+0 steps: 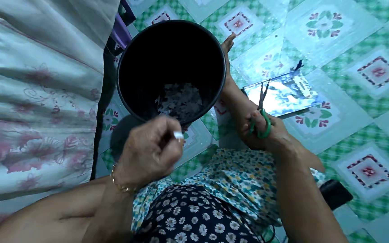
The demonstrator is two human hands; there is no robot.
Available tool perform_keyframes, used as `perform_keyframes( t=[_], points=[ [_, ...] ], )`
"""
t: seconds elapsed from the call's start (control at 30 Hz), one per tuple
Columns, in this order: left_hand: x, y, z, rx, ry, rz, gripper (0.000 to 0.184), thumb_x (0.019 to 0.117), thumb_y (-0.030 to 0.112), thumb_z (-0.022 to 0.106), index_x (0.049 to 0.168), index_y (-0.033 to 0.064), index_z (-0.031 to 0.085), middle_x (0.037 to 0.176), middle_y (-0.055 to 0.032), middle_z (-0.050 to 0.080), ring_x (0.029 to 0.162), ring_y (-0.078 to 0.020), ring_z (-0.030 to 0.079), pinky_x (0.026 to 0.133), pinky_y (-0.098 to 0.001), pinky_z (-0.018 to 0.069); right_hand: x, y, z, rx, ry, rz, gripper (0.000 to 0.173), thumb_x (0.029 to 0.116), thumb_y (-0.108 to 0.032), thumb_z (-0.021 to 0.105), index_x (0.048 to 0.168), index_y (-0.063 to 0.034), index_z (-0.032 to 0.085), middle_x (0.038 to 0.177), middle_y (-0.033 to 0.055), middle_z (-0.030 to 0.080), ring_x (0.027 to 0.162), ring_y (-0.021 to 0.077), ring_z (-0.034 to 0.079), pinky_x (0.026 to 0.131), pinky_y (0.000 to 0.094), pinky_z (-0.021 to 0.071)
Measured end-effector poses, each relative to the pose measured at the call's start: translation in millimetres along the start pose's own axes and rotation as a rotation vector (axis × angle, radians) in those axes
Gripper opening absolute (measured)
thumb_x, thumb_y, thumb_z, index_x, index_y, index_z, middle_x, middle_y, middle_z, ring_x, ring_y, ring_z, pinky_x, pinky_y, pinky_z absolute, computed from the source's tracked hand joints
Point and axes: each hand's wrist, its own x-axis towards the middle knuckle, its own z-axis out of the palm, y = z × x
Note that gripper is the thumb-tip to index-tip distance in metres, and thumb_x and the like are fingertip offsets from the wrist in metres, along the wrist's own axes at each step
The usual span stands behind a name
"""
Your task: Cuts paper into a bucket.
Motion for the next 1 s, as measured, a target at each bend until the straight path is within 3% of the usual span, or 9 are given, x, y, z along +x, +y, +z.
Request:
perform_keyframes(
  t=[0.13,0.2,0.3,0.37,0.43,0.53,0.73,0.87,1.0],
  points=[
    [50.8,-23.6,-1.6,0.667,0.060,0.043,0.014,0.0942,0.002,0.064,0.103,-0.0039,0.073,0.099,-0.0212,0.070,0.092,-0.0346,0.069,0.083,-0.0523,0.0542,-1.1,-0.7,3.7,0.006,0.040,0.020,0.028,0.1105,-0.025,0.040,0.113,-0.0045,0.058,0.074,-0.0060,0.061,0.065,0.0016,0.062,0.064,0.0199,0.0544],
    [50.7,-49.3,2.1,0.728,0.087,0.065,0.010,0.0905,0.005,0.069,0.096,0.0021,0.077,0.108,-0.0208,0.071,0.111,-0.0432,0.065,0.098,-0.0701,0.0393,-2.2,-2.6,4.7,-0.014,0.044,0.014,0.028,0.1104,-0.023,0.039,0.113,-0.0019,0.057,0.074,-0.0042,0.061,0.065,0.0026,0.062,0.064,0.0204,0.0548],
    [28.7,-70.2,-0.9,0.696,0.299,0.046,0.030,0.0960,0.029,0.070,0.084,0.0017,0.073,0.125,-0.0231,0.065,0.127,-0.0428,0.055,0.110,-0.0639,0.0330,-1.6,-3.6,5.6,-0.015,0.034,0.035,0.029,0.1109,-0.023,0.038,0.111,-0.0013,0.057,0.073,-0.0029,0.061,0.064,0.0034,0.063,0.062,0.0201,0.0547],
    [16.5,-77.6,-0.5,0.552,0.464,-0.124,0.046,0.0997,0.035,0.065,0.109,-0.0095,0.065,0.143,-0.0305,0.049,0.137,-0.0429,0.044,0.115,-0.0524,0.0342,-0.8,-5.4,6.4,0.002,0.026,0.046,0.028,0.1110,-0.023,0.038,0.110,-0.0024,0.056,0.072,-0.0026,0.061,0.063,0.0040,0.063,0.061,0.0199,0.0544],
    [13.8,-86.1,5.2,0.267,0.571,-0.352,0.068,0.1037,0.036,0.055,0.150,-0.0094,0.033,0.159,-0.0281,0.030,0.148,-0.0341,0.032,0.120,-0.0421,0.0300,0.7,-5.1,7.0,-0.004,0.021,0.041,0.028,0.1108,-0.023,0.038,0.112,-0.0018,0.056,0.073,-0.0025,0.062,0.063,0.0041,0.063,0.061,0.0197,0.0545],
    [25.6,-83.1,14.2,-0.043,0.600,-0.492,0.070,0.1077,0.027,0.041,0.163,0.0030,0.006,0.165,-0.0218,0.023,0.148,-0.0218,0.034,0.119,-0.0351,0.0317,2.2,-5.2,7.4,-0.037,0.019,0.046,0.029,0.1103,-0.023,0.038,0.112,-0.0009,0.057,0.073,-0.0025,0.062,0.065,0.0042,0.063,0.064,0.0203,0.0552],
    [57.9,-86.1,7.1,-0.125,0.508,-0.356,0.060,0.1117,0.030,0.016,0.162,-0.0036,0.012,0.167,-0.0224,0.019,0.152,-0.0160,0.028,0.122,-0.0282,0.0230,-0.5,-4.6,7.8,-0.045,0.018,0.017,0.028,0.1099,-0.024,0.038,0.108,-0.0047,0.057,0.072,-0.0068,0.064,0.065,0.0012,0.064,0.064,0.0181,0.0554],
    [55.6,-106.7,-1.9,-0.178,0.596,-0.554,0.048,0.1140,0.024,0.024,0.128,-0.0060,0.059,0.109,-0.0101,0.068,0.091,-0.0079,0.066,0.081,-0.0264,0.0557,0.0,-4.3,9.3,-0.037,0.038,0.000,0.027,0.1097,-0.023,0.038,0.104,-0.0063,0.059,0.072,-0.0084,0.064,0.065,0.0008,0.064,0.065,0.0183,0.0560],
    [27.9,-165.7,22.0,0.240,0.002,-0.833,0.042,0.1068,0.016,0.054,0.137,-0.0123,0.053,0.136,-0.0334,0.057,0.130,-0.0441,0.055,0.113,-0.0561,0.0380,2.6,-2.7,8.2,-0.044,0.020,-0.013,0.027,0.1093,-0.023,0.038,0.105,-0.0062,0.059,0.073,-0.0082,0.064,0.065,0.0013,0.065,0.063,0.0186,0.0562]
  ],
)
